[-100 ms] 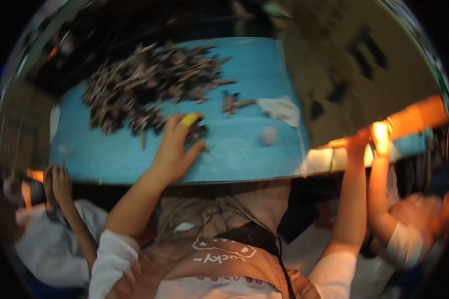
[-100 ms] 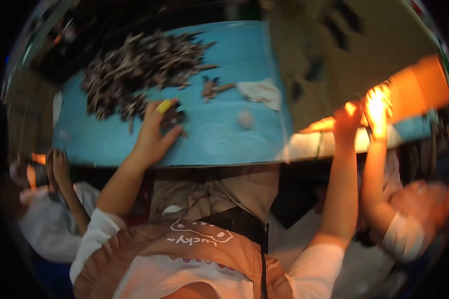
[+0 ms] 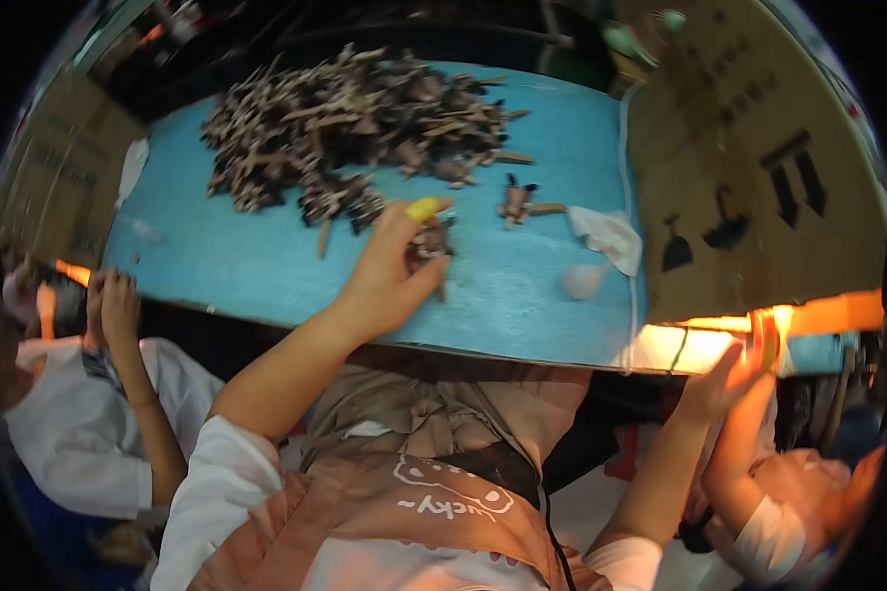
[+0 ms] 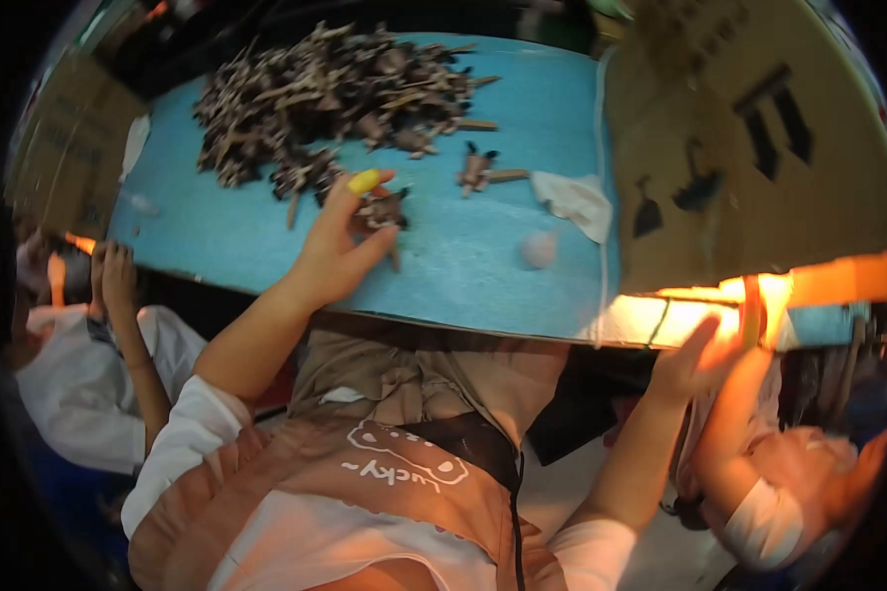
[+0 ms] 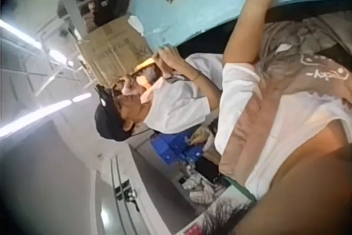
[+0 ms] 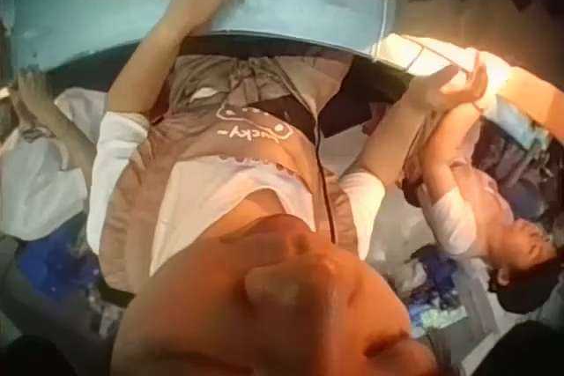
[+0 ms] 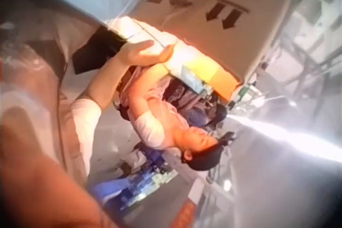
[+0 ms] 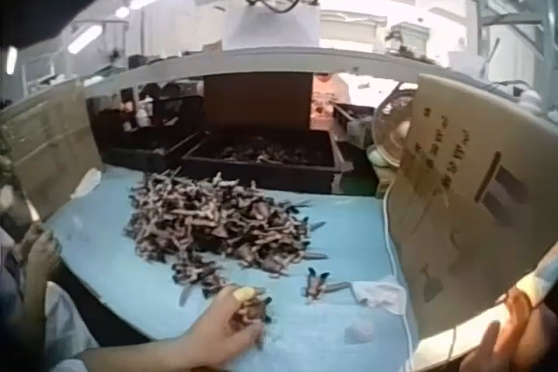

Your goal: The person assembles small plastic toy figurines by applying glue from a bottle to their components by hand.

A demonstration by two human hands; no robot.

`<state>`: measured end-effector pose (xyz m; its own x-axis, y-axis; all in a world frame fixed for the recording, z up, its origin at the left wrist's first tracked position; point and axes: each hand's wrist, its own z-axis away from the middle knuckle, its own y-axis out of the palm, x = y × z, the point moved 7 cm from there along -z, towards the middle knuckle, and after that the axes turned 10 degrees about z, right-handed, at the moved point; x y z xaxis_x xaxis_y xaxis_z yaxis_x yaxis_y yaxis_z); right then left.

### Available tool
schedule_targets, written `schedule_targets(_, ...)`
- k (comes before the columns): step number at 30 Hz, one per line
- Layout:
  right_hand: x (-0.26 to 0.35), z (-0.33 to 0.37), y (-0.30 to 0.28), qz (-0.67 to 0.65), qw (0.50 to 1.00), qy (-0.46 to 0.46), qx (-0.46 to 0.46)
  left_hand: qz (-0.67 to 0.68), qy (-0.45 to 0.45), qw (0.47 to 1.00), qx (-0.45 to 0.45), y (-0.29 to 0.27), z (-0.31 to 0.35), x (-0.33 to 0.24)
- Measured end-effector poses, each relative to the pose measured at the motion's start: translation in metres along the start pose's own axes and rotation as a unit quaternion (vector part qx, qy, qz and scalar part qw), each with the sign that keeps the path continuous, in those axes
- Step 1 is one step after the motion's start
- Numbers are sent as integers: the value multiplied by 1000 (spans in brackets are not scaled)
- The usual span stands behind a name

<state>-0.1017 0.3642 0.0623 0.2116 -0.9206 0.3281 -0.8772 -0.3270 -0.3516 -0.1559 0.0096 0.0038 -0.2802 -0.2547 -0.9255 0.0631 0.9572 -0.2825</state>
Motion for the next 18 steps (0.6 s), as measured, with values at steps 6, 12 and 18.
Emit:
schedule_targets(6,115,57,-2,-118,969,-152,155,335,-75,939,-9,9,24,4)
schedule_targets(12,184,89,47,-271,895,-43,353,507,-168,845,7,30,65,-11)
schedule_targets(18,196,104,66,-370,845,101,372,580,-164,798,10,20,83,-6)
